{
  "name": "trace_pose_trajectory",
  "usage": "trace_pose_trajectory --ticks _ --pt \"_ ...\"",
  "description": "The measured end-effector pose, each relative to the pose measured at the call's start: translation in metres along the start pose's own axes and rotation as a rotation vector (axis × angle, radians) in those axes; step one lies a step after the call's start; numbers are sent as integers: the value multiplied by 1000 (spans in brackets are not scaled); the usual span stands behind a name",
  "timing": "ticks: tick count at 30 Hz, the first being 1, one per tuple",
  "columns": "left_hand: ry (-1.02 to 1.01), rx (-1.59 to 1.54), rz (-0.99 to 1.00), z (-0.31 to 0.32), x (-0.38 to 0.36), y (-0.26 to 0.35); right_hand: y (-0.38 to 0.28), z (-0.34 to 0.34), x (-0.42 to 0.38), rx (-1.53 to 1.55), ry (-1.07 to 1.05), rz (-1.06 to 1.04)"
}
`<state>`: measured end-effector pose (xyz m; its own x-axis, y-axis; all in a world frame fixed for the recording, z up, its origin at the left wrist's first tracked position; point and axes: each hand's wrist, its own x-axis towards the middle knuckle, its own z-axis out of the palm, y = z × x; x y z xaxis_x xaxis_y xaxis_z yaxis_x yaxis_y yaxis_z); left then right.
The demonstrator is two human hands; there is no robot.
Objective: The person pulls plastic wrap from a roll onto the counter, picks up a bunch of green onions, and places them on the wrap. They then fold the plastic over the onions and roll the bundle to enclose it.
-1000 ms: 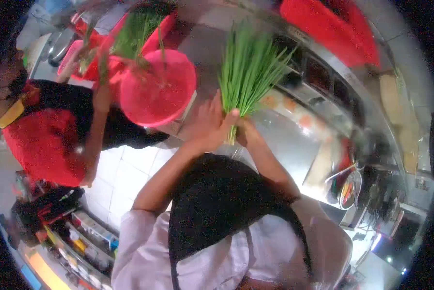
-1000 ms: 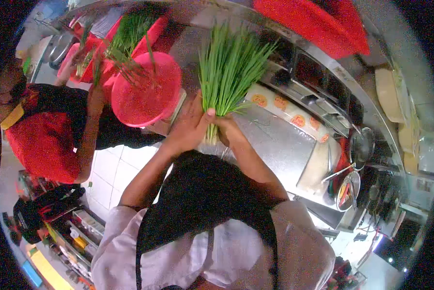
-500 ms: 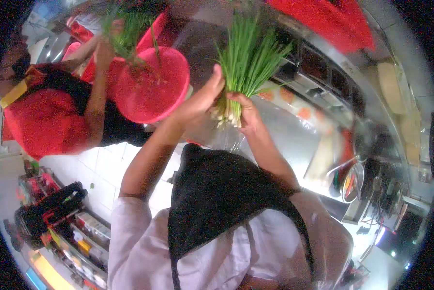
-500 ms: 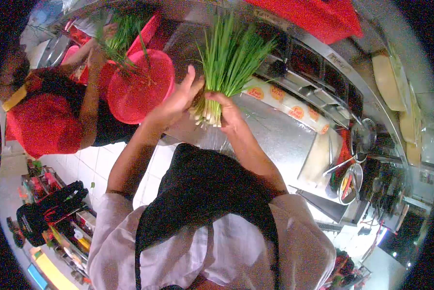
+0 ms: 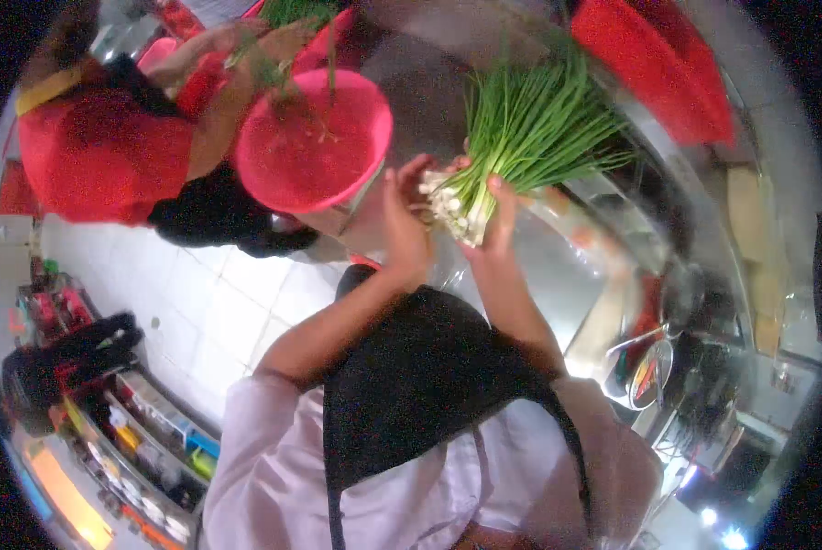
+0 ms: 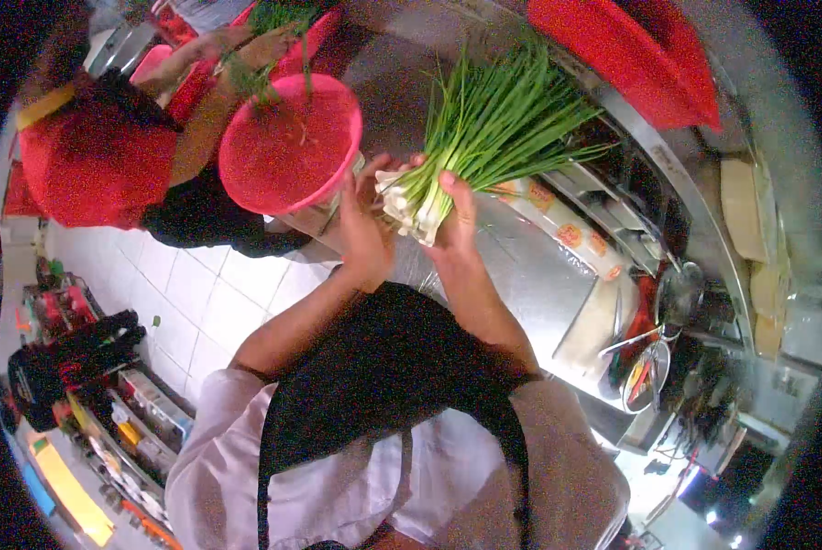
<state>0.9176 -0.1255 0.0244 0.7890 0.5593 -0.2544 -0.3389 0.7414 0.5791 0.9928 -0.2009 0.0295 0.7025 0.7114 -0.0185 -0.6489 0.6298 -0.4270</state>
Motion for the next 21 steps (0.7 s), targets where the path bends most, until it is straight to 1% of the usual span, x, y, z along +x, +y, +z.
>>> trace_pose_trajectory --ticks 2,3,5,6,8,9,12,13,14,16,17,19,21 --pt "108 30 175 1 16 -2 4 8 1 13 -5 13" --pt "113 23 185 0 16 -4 5 11 1 -28 -4 -22" --pt "122 141 353 1 13 -7 5 19 2 -142 17 -103" --pt "127 140 363 0 9 -6 5 18 2 -140 8 -96" --pt "189 145 168 -2 -4 -2 5 14 4 -110 51 -134" --pt "157 149 203 1 -11 -2 6 12 4 -81 -7 -117" --pt "200 235 283 -6 -14 -4 15 14 -3 -146 29 -74" --pt "202 254 346 -6 -13 -7 17 16 -3 -162 -13 -33" --pt "199 252 347 -5 -13 -5 19 17 -2 -163 -16 -36" --pt "252 374 358 -5 -14 -2 21 17 -2 -131 86 -99" --pt "247 370 353 -6 -15 2 18 19 -1 -113 74 -90" --pt "171 29 196 -10 -12 16 13 27 -2 -104 33 -80" --pt "142 -4 161 -2 -10 29 10 28 -5 -113 -9 -49"
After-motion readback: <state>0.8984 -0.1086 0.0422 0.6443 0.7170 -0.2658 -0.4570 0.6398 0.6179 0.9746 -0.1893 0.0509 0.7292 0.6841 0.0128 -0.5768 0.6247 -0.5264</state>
